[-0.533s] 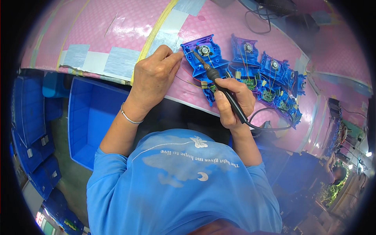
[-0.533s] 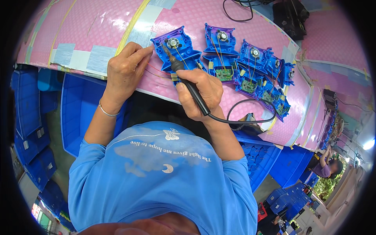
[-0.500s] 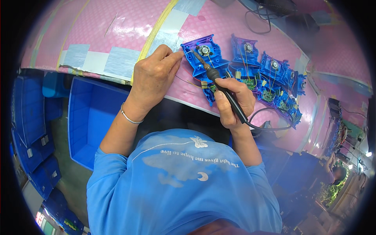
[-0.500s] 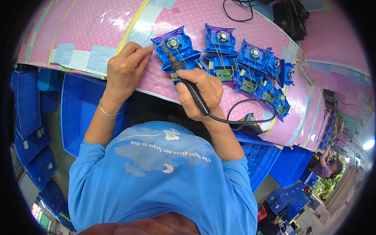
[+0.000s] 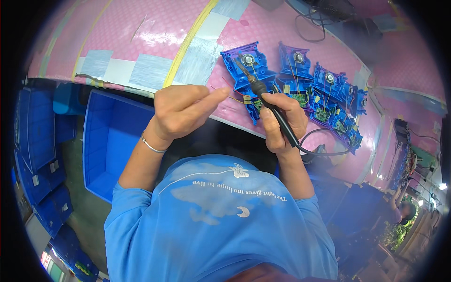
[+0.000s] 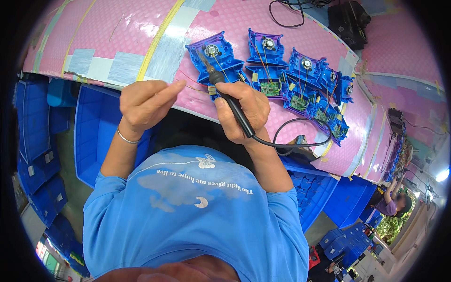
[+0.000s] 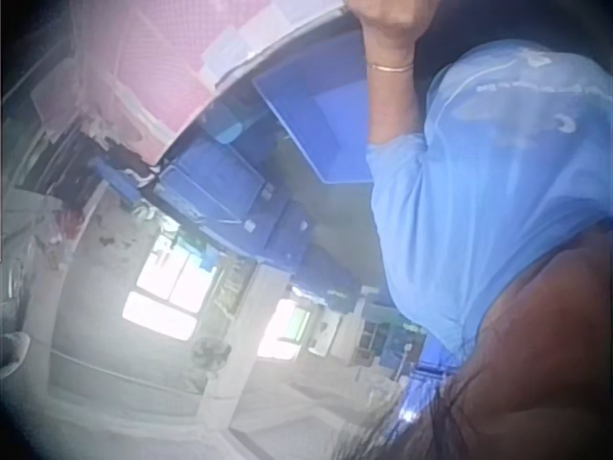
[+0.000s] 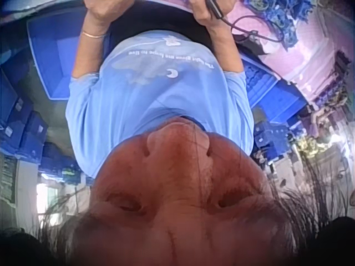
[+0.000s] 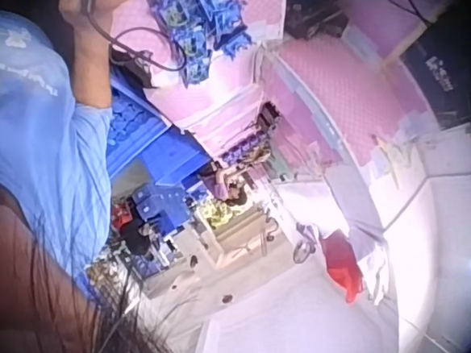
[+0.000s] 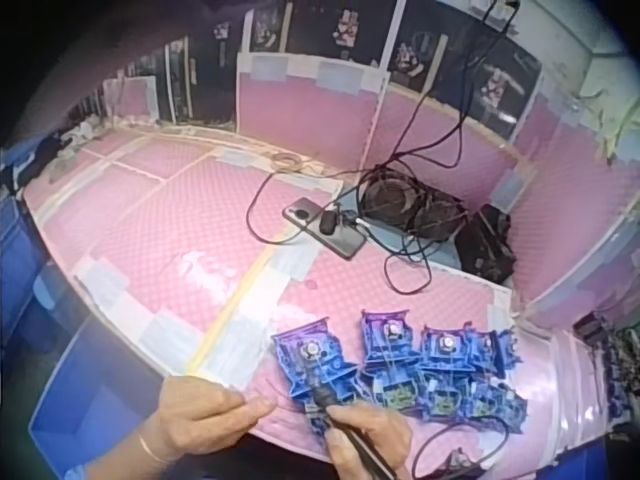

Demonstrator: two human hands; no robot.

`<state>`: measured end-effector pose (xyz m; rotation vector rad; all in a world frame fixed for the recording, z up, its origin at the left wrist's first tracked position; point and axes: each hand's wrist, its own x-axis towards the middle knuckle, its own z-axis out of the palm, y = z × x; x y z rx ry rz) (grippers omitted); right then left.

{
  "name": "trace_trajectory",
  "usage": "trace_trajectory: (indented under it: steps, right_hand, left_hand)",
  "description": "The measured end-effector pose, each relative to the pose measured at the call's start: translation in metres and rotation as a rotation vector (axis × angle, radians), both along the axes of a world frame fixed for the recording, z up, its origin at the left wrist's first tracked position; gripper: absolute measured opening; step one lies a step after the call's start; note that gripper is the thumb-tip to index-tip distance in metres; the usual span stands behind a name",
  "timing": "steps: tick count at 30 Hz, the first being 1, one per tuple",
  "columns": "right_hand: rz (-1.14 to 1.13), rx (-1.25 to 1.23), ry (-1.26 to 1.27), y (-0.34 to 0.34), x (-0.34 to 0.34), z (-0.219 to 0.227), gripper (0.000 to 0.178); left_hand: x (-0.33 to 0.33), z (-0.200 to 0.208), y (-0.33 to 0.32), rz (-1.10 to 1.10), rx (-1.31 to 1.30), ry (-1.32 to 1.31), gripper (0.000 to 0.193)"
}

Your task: Soldering wires to electronic components within plastic housings at a factory workbench.

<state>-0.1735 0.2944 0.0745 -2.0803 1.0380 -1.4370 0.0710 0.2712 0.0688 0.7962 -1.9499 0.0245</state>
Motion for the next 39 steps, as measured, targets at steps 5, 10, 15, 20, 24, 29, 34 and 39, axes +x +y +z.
trace_trajectory:
  steps: [5, 10, 15, 20, 24, 29, 34, 39]
  right_hand:
    - [0.026, 0.019, -0.068, 0.009, -0.007, 0.004, 0.029]
    - [0.056, 0.038, -0.114, 0.014, -0.014, 0.005, 0.029]
    - [0.022, 0.066, -0.092, 0.012, -0.009, 0.002, 0.029]
    - [-0.038, 0.111, -0.048, 0.009, -0.007, 0.001, 0.027]
    - [-0.03, 0.158, -0.048, 0.008, -0.006, 0.002, 0.028]
    - [-0.027, 0.148, -0.048, 0.003, -0.003, 0.001, 0.028]
    - [-0.044, 0.089, -0.111, -0.002, 0.001, 0.0, 0.023]
    - [-0.033, 0.041, -0.093, -0.006, 0.002, 0.0, 0.023]
  left_hand:
    - [-0.004, -0.002, -0.014, -0.021, -0.005, -0.211, 0.036]
    - [-0.006, -0.003, -0.026, -0.022, -0.098, -0.202, 0.026]
    - [-0.007, -0.004, -0.035, -0.007, -0.131, -0.196, 0.024]
    - [-0.009, -0.007, -0.042, -0.037, 0.038, -0.257, 0.027]
    - [-0.009, -0.01, -0.046, -0.057, 0.076, -0.243, 0.026]
    - [-0.007, -0.012, -0.048, -0.074, 0.073, -0.226, 0.024]
    - [-0.01, -0.013, -0.051, -0.071, 0.007, -0.203, 0.024]
    - [-0.009, -0.012, -0.052, -0.077, 0.009, -0.215, 0.023]
